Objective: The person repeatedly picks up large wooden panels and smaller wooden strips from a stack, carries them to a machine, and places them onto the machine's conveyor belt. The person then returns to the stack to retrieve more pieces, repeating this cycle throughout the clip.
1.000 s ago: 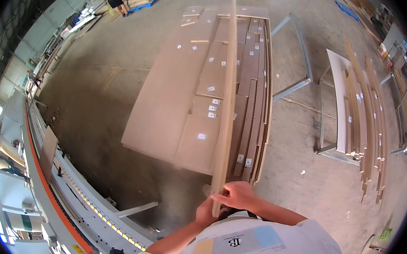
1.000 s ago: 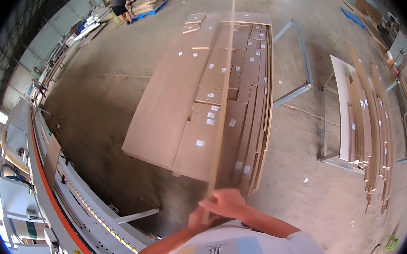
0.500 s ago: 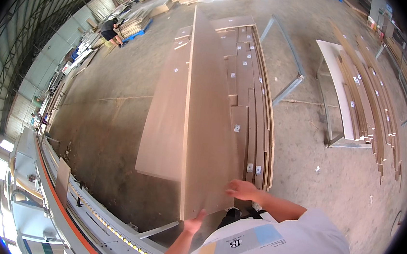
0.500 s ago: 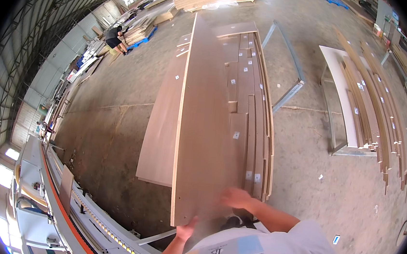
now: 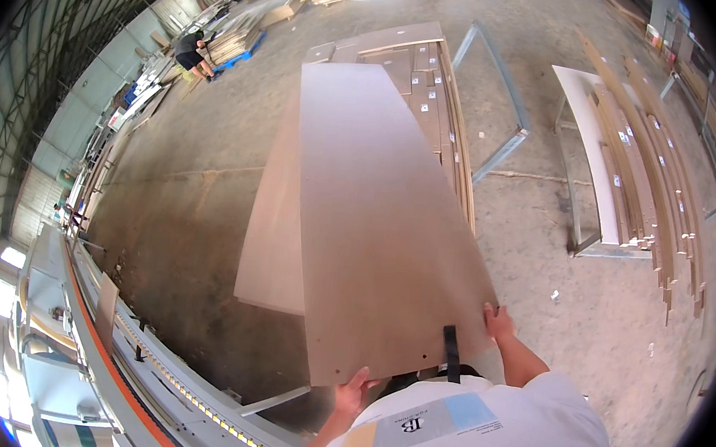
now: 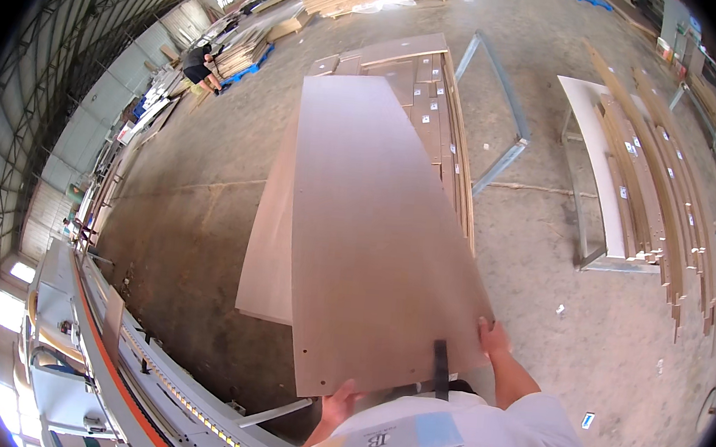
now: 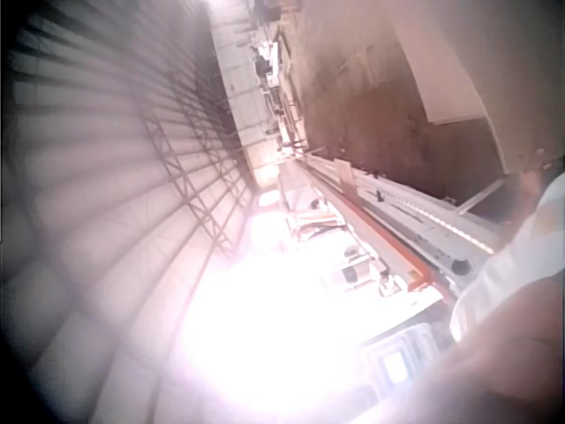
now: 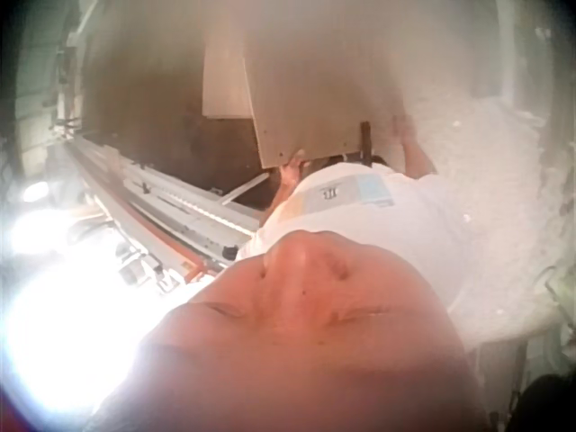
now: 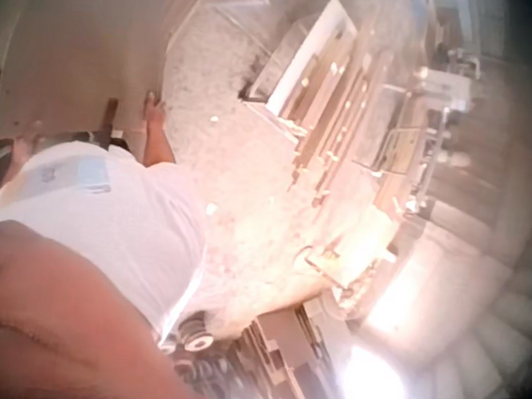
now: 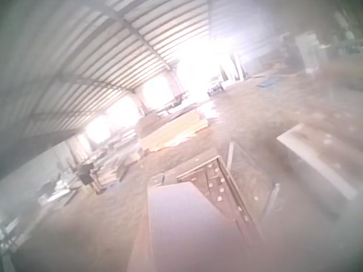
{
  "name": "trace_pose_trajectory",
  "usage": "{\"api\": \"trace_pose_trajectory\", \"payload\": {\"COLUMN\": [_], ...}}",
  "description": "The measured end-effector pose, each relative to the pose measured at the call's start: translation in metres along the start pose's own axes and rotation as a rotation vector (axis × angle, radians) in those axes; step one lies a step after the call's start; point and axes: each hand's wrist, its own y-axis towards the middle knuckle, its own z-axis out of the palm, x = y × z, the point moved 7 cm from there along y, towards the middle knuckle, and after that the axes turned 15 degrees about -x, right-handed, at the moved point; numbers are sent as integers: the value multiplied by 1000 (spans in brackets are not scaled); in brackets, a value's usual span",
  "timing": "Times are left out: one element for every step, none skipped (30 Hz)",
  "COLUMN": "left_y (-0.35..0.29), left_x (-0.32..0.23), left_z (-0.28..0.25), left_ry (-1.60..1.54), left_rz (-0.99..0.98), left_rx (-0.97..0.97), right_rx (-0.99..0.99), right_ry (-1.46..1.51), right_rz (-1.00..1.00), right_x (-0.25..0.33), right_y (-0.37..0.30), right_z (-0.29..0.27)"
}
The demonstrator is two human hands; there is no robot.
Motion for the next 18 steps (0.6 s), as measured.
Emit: {"api": "trace_pose_trajectory", "payload": {"left_y": [-2, -5, -5, -3, 6, 17, 23, 31, 38, 33, 33, 28, 20, 5, -11, -20, -21, -17], "left_x": [7, 14, 23, 32, 48, 71, 87, 93, 97, 96, 97, 89, 78, 60, 38, 25, 30, 43], "left_z": [4, 3, 1, 0, 1, -7, -13, -17, -21, -29, -40, -34, -30, -22, -9, -2, -9, -17], "left_ry": [-49, -92, -134, -177, -225, -278, -332, -344, -365, -384, -410, -425, -433, -469, -513, -563, -589, -616], "left_rz": [-43, -77, -112, -145, -238, -331, -422, -400, -372, -339, -284, -246, -206, -184, -153, -111, -125, -139], "left_rx": [10, 13, 20, 36, 35, 24, 11, 78, 131, 169, 108, 61, 4, -25, -59, -97, -101, -105], "right_rx": [-67, -37, -9, 10, 4, 12, 21, 32, 37, 57, 78, 112, 155, 202, 216, 236, 262, 325], "right_ry": [44, 30, 17, 6, 44, 78, 112, 145, 178, 208, 237, 305, 376, 448, 489, 531, 572, 621], "right_rz": [39, 8, -18, -44, -59, -46, -37, -30, -20, -11, -4, 19, 43, 71, 68, 55, 50, 75], "right_x": [-5, 3, 15, 21, 5, -4, -8, -15, -10, 5, 15, 7, 4, -3, -3, 11, 24, 34], "right_y": [4, 8, 13, 17, 39, 49, 55, 61, 64, 46, 36, 39, 39, 34, 27, 14, -8, -26], "right_z": [-21, -43, -70, -87, -86, -83, -79, -78, -80, -87, -89, -81, -65, -49, -41, -33, -24, -12]}}
